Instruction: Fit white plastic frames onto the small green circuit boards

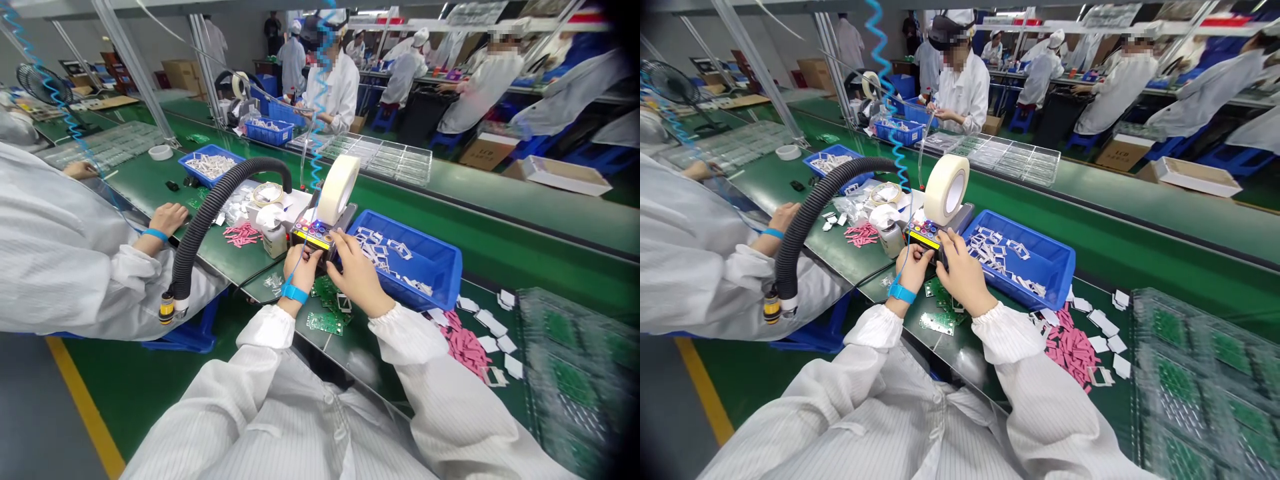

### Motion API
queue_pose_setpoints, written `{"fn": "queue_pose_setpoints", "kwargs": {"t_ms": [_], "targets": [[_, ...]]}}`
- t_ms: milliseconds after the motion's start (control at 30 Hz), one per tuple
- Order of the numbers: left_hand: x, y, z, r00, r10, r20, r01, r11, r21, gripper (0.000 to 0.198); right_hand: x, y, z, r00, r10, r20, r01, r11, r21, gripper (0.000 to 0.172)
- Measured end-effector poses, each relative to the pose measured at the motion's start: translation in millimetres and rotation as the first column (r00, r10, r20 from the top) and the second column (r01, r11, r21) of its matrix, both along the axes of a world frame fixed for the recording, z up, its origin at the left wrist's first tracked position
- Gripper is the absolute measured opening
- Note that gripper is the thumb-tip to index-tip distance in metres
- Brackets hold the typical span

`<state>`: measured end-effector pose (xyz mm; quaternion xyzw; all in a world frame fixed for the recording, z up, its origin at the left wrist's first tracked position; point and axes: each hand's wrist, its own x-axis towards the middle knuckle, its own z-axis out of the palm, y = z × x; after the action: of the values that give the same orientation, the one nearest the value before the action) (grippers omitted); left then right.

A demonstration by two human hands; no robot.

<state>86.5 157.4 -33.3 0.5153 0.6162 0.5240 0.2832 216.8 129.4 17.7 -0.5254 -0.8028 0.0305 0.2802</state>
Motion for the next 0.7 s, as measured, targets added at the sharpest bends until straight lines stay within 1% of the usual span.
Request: {"fn": "queue_pose_setpoints", "kwargs": {"t_ms": [167, 267, 333, 467, 567, 633, 700], "targets": [[-1.6, 0.7, 5.7, 0.998, -0.051, 0.033, 0.052, 0.998, -0.021, 0.020, -4.2, -0.7, -4.9, 1.000, -0.016, 0.005, 0.016, 0.999, 0.029, 0.061], [-0.9, -0.5, 8.8, 0.992, -0.070, 0.109, 0.076, 0.996, -0.052, 0.016, -3.8, -0.6, -5.9, 0.999, -0.027, 0.024, 0.026, 0.999, 0.034, 0.058], [-1.8, -0.5, 10.3, 0.977, -0.095, 0.190, 0.112, 0.990, -0.082, 0.016, -2.7, -0.6, -6.1, 0.998, -0.037, 0.048, 0.035, 0.999, 0.038, 0.057], [-5.9, 3.5, 11.0, 0.910, -0.146, 0.389, 0.211, 0.969, -0.131, 0.021, -2.5, -1.4, -6.1, 0.988, -0.079, 0.135, 0.072, 0.996, 0.058, 0.053], [-4.7, 6.2, 13.9, 0.844, -0.165, 0.510, 0.256, 0.960, -0.114, 0.022, -6.5, -2.1, -5.9, 0.954, -0.153, 0.257, 0.143, 0.988, 0.059, 0.050], [-3.3, 4.2, 22.3, 0.806, -0.179, 0.564, 0.266, 0.961, -0.074, 0.022, -10.1, -2.3, -5.7, 0.927, -0.190, 0.324, 0.182, 0.982, 0.055, 0.051], [-8.2, -2.9, 38.9, 0.776, -0.202, 0.598, 0.262, 0.965, -0.013, 0.026, -12.4, -2.3, -5.4, 0.917, -0.201, 0.345, 0.196, 0.979, 0.049, 0.052]]}}
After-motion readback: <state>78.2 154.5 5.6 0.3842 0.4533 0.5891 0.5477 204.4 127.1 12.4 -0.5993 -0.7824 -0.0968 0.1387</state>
